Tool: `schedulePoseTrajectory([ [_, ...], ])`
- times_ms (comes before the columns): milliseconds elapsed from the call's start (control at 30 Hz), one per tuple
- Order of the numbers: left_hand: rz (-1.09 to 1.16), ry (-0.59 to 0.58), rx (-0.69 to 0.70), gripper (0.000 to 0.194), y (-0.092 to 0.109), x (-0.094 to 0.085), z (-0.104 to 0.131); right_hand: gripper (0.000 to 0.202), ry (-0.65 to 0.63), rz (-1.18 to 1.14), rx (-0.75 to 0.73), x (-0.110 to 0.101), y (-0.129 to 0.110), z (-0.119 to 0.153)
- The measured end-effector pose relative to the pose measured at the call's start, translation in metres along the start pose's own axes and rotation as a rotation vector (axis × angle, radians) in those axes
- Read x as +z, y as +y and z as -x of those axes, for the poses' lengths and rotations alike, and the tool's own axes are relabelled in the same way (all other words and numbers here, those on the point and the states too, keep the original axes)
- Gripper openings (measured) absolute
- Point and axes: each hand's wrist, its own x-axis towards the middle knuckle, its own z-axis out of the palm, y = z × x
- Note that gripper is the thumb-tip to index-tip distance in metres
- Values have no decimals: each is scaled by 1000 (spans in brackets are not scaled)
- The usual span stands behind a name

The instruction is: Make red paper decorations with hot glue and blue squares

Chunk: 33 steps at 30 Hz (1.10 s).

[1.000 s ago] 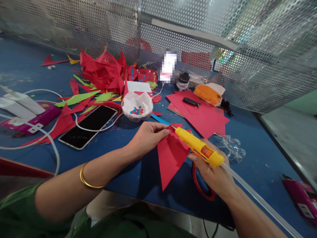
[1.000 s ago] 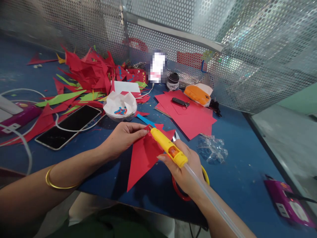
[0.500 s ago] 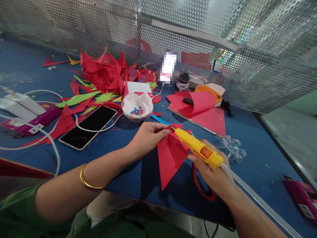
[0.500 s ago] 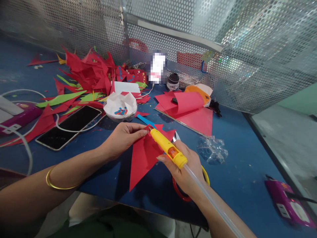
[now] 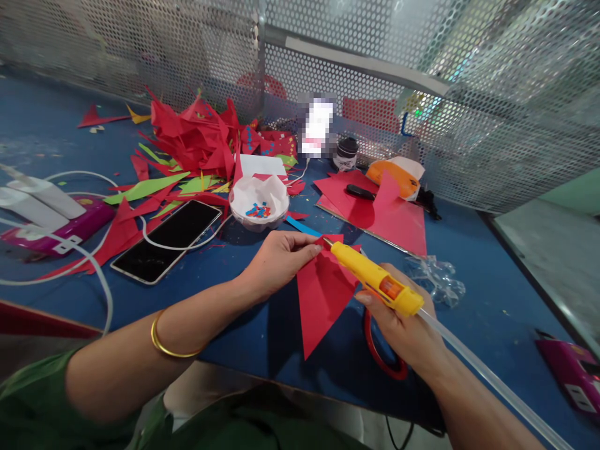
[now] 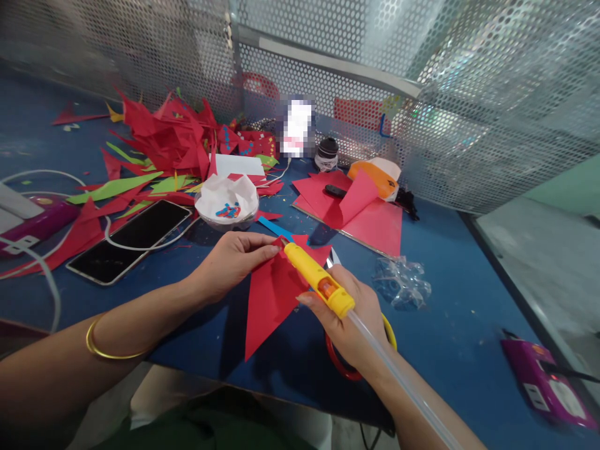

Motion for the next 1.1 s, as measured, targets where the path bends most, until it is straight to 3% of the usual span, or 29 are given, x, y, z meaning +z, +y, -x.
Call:
schedulePoseTrajectory([
  [567,-16,20,43,16,-3,-1,-2,38,-12,2,-3,1,0,1],
  [767,13,32,-17,14,1,1,0,37,-28,-7,17,2,4,3],
  [900,32,39,-24,15,4,2,0,35,-25,-147,107,1,7,4],
  [1100,96,89,-67,13,7,3,1,46,-49,-655,441,-2,2,-3],
])
